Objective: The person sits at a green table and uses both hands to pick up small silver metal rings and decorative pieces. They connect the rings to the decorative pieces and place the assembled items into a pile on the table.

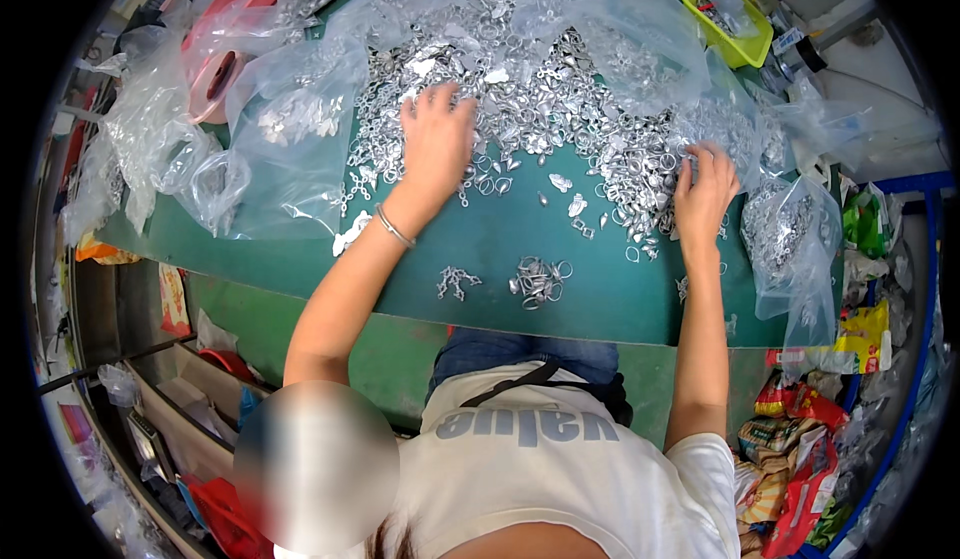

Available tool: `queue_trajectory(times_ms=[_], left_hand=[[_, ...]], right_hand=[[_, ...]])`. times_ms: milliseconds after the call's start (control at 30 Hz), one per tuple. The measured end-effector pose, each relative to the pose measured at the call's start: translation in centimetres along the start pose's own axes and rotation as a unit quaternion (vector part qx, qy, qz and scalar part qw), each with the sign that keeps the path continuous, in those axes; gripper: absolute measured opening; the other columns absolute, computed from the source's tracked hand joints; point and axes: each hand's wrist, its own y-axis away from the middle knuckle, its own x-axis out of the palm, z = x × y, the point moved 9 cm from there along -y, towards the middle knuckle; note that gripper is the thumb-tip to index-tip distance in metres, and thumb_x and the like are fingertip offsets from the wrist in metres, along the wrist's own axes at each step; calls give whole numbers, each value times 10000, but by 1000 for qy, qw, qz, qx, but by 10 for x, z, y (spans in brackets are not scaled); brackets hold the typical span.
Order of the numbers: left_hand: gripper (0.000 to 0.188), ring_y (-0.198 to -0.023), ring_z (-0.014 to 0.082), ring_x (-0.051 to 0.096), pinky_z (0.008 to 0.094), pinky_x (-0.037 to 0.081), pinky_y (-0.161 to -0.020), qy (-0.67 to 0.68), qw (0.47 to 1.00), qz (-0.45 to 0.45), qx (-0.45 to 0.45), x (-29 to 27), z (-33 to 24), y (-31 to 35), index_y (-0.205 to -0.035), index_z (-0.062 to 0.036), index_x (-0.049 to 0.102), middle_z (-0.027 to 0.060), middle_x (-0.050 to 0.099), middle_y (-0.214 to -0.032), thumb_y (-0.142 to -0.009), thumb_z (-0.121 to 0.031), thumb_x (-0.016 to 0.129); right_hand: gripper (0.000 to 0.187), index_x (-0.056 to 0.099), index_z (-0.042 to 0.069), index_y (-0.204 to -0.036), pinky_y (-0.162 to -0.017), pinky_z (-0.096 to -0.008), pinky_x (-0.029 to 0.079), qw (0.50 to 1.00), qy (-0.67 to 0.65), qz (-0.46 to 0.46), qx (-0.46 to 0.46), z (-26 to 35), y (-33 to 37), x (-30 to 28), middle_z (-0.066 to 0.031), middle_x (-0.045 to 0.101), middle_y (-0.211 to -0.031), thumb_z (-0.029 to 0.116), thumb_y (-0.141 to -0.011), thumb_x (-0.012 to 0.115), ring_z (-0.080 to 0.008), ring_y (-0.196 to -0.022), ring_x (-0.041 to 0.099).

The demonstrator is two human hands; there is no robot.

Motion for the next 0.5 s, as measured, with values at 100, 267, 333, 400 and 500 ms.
queue_trajectory(times_ms=[100,267,333,400,500], left_hand=[[275,-1158,316,473,482,341,-977,-11,999,-6,-35,6,15,-3,-1075,-91,614,123,523,-1205,-801,-70,626],[327,-1144,274,483,462,340,-970,47,997,37,54,19,-45,2,-1115,-87,582,100,528,-1181,-794,-78,647],[326,-1132,253,489,452,338,-964,111,986,80,94,32,-60,10,-1112,-93,585,83,534,-1167,-794,-98,660],[318,-1082,231,500,428,344,-917,70,989,94,94,37,-59,12,-1100,-89,591,61,539,-1118,-795,-126,673],[300,-1020,232,505,410,350,-852,62,990,103,78,35,-54,7,-1074,-83,600,57,535,-1055,-791,-141,679]], right_hand=[[211,618,43,-977,-897,-399,383,979,-196,34,-46,52,-5,6,-104,601,-1086,18,-768,639,-288,-1043,531],[235,638,43,-982,-933,-425,357,977,-136,129,-104,95,-7,52,-104,576,-1133,100,-759,689,-286,-1095,490],[254,648,47,-985,-951,-450,334,981,-53,141,-120,86,-8,64,-101,565,-1148,143,-758,709,-283,-1111,477],[238,662,58,-957,-959,-483,308,988,-35,128,-79,72,-7,58,-100,560,-1121,172,-755,716,-280,-1099,484],[195,656,67,-925,-928,-465,331,997,-27,73,-29,63,-9,36,-107,559,-1057,138,-751,708,-288,-1066,489]])
